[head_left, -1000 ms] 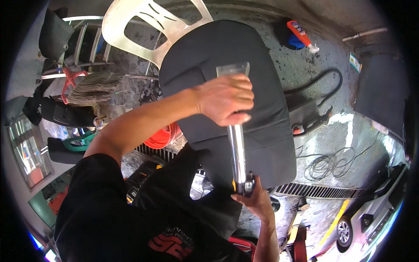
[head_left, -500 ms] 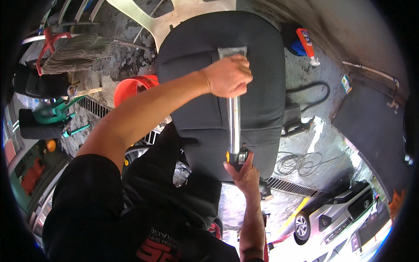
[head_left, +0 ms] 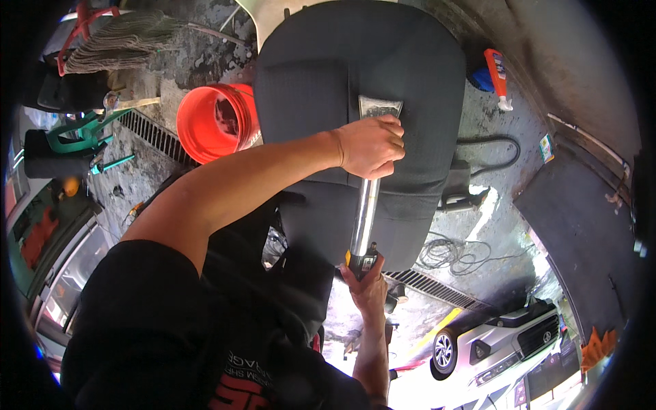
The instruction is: The person uses a steam cleaner to clean a gray car seat placed on a white plastic chair, then wipes the seat with a blue microfiber cloth. The person repeats the steam cleaning and wiping steps across different areas of the seat.
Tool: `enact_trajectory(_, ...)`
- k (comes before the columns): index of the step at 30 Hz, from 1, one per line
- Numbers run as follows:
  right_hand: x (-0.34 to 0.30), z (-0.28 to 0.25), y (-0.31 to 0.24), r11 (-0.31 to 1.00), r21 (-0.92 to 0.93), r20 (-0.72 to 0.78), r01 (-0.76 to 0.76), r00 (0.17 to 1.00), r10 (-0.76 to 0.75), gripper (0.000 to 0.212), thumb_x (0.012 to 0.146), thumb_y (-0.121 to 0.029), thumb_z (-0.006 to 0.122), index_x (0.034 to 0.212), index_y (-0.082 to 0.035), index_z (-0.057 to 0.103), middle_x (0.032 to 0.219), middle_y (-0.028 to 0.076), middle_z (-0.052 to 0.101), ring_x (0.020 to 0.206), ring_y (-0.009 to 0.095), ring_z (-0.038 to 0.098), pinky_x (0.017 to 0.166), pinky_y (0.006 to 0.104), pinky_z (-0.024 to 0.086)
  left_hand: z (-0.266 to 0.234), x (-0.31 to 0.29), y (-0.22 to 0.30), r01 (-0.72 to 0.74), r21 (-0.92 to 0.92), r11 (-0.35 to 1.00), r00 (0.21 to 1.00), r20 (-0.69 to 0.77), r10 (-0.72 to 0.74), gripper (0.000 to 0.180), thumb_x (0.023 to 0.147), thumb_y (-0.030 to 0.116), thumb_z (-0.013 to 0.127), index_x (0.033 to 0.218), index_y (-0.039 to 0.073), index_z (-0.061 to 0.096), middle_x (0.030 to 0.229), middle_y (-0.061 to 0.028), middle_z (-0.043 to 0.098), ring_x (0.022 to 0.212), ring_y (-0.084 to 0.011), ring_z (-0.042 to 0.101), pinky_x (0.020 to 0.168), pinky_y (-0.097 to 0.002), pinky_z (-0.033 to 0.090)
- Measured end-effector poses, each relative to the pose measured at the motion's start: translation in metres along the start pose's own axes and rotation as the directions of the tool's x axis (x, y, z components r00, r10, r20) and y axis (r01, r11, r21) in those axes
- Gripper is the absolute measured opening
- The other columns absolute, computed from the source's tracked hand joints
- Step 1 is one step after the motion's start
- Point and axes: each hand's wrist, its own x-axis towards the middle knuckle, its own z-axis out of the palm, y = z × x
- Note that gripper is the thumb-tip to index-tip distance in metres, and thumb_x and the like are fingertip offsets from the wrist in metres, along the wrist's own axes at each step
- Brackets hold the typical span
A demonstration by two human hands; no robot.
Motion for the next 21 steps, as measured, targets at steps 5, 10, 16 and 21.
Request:
enact_trajectory(5,-0.012,0.007,0.009,1.000,0.015,-0.009,-0.001,1.000,0.001,0.088,0.094,-0.061,0.078,0.146,-0.005,0.034,0.091,0.023,0.078,0.084,0.050,0.076,0.073,0.0575,0.058,0.016,-0.005,0.010,0.009,-0.028,1.000,1.000,0.030,-0.009,0.021,0.082,0.017,0.067,0.064,0.009,0.061,0.069,-0.0053,0.063,0.084,-0.0250,0.062,0.108,-0.0387,0.046)
enact_trajectory(10,-0.026,0.015,0.020,0.998,0.011,0.027,-0.063,0.998,0.063,0.091,0.093,-0.060,0.079,0.148,-0.004,0.034,0.094,0.023,0.078,0.087,0.049,0.076,0.076,0.0567,0.059,0.029,-0.009,0.022,0.031,-0.031,0.999,0.997,0.075,-0.028,0.021,0.083,0.017,0.067,0.064,0.009,0.062,0.070,-0.0053,0.064,0.085,-0.0246,0.063,0.111,-0.0398,0.045)
enact_trajectory(16,-0.048,0.028,0.032,0.995,0.021,0.024,-0.093,0.995,0.093,0.088,0.092,-0.059,0.080,0.146,-0.004,0.037,0.096,0.023,0.078,0.087,0.047,0.077,0.076,0.0546,0.059,0.047,-0.016,0.037,0.028,-0.070,0.997,0.990,0.143,-0.018,0.020,0.085,0.018,0.067,0.067,0.008,0.065,0.071,-0.0060,0.065,0.087,-0.0250,0.064,0.113,-0.0414,0.044)
enact_trajectory(21,-0.061,0.027,0.026,0.968,0.082,0.125,-0.239,0.966,0.228,0.084,0.091,-0.054,0.082,0.142,-0.006,0.037,0.102,0.027,0.078,0.095,0.052,0.075,0.085,0.0592,0.055,0.063,-0.027,0.051,0.032,-0.110,0.993,0.989,0.147,-0.016,0.019,0.085,0.017,0.068,0.069,0.007,0.066,0.073,-0.0065,0.066,0.089,-0.0255,0.064,0.114,-0.0420,0.043)
